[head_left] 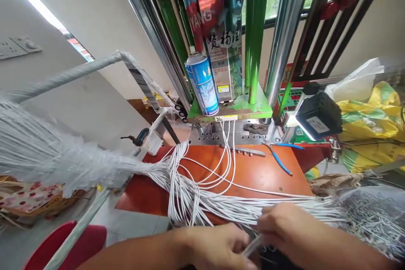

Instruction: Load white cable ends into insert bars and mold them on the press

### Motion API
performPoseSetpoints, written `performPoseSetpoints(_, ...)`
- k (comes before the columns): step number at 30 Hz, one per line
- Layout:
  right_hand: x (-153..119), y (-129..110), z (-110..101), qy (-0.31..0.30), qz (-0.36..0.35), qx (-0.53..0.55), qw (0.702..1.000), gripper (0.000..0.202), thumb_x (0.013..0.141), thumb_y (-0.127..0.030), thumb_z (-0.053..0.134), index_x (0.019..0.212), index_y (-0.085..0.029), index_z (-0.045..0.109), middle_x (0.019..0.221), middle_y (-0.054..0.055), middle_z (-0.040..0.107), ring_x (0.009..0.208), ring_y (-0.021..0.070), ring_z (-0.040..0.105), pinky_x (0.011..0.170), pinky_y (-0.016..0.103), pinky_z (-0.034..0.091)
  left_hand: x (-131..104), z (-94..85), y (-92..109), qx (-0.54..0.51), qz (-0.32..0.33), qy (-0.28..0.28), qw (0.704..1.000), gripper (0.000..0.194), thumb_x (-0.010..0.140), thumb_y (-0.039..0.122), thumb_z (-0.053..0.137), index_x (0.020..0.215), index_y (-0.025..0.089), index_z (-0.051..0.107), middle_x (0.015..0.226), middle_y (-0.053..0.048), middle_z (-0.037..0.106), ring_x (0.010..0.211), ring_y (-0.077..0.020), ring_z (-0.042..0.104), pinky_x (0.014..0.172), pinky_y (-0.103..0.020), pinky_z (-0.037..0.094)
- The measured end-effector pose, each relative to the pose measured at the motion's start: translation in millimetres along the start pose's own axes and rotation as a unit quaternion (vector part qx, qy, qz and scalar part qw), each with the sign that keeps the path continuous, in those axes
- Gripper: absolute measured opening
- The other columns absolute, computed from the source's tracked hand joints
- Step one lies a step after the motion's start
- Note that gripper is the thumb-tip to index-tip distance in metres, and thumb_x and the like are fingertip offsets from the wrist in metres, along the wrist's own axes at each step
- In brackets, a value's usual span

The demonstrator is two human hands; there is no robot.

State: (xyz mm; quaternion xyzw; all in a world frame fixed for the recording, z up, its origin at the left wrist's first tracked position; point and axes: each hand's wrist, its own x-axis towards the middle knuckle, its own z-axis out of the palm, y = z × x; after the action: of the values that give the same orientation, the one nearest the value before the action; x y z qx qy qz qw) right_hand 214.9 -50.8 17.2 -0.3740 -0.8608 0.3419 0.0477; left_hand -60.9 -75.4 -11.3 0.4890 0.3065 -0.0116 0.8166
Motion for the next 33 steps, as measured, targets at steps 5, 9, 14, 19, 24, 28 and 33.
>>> performPoseSetpoints(5,0.9,36.7,-18.1,0.051,0.061,0.057,0.995,0.032,0.103,-0.035,0.049,0.077,-0.022,0.062,0.072,-0.001,0.065,0.066,0.0146,0.057,0.060,0.025,0.037,38.1,0.0,3.0,-0.118,0.025,0.111,0.986,0.048,0.084,0.060,0.075,0.092,0.015,0.064,0.062,0.002,0.056,0.040,-0.0060,0.043,0.037,-0.017,0.032)
performPoseSetpoints(9,4.0,50.7,-36.7,0.055,0.005,0.134,0.990,0.028,0.101,-0.033,0.054,0.080,-0.023,0.070,0.080,0.001,0.070,0.077,0.0162,0.063,0.070,0.026,0.045,56.9,-9.0,31.9,-0.142,0.061,0.067,0.986,0.047,0.088,0.059,0.072,0.094,0.013,0.064,0.063,0.001,0.059,0.042,-0.0065,0.050,0.040,-0.015,0.040)
performPoseSetpoints(14,16.1,66.9,-39.2,0.180,0.089,0.312,0.929,0.029,0.089,-0.047,0.071,0.088,-0.019,0.075,0.083,0.005,0.073,0.080,0.0208,0.068,0.073,0.031,0.053,76.1,-15.1,58.4,-0.135,0.075,0.064,0.986,0.045,0.086,0.055,0.074,0.092,0.012,0.064,0.063,0.000,0.060,0.042,-0.0064,0.051,0.041,-0.015,0.039)
performPoseSetpoints(19,36.3,77.9,-27.3,0.343,0.104,0.346,0.867,0.044,0.087,-0.059,0.070,0.100,-0.018,0.072,0.092,0.008,0.073,0.086,0.0234,0.069,0.077,0.035,0.057,96.5,-15.6,77.0,-0.132,0.085,0.069,0.985,0.043,0.085,0.053,0.074,0.092,0.011,0.065,0.064,0.000,0.059,0.044,-0.0068,0.052,0.044,-0.017,0.041)
performPoseSetpoints(24,61.8,78.8,-16.4,0.346,0.051,0.249,0.903,0.050,0.107,-0.055,0.036,0.127,-0.021,0.067,0.115,0.011,0.073,0.104,0.0241,0.070,0.087,0.037,0.058,120.4,-33.5,87.5,-0.145,0.126,0.121,0.974,0.041,0.082,0.051,0.076,0.086,0.013,0.062,0.060,0.003,0.055,0.040,-0.0053,0.043,0.038,-0.017,0.030)
performPoseSetpoints(28,89.0,81.9,-4.1,0.391,0.083,0.037,0.916,0.045,0.108,-0.032,0.025,0.127,-0.018,0.064,0.118,0.013,0.069,0.109,0.0260,0.064,0.093,0.042,0.052,113.6,-74.0,81.3,-0.126,0.150,0.239,0.951,0.040,0.085,0.051,0.074,0.091,0.012,0.064,0.053,0.010,0.039,0.037,-0.0007,0.021,0.038,-0.016,0.011)
performPoseSetpoints(33,109.0,78.4,15.4,0.339,0.114,-0.084,0.930,0.026,0.099,-0.018,0.044,0.100,-0.018,0.070,0.097,0.014,0.064,0.099,0.0307,0.055,0.080,0.041,0.041,94.2,-99.0,57.5,-0.101,0.147,0.312,0.933,0.049,0.077,0.054,0.081,0.093,0.011,0.063,0.067,-0.001,0.063,0.048,-0.0111,0.060,0.043,-0.020,0.046)
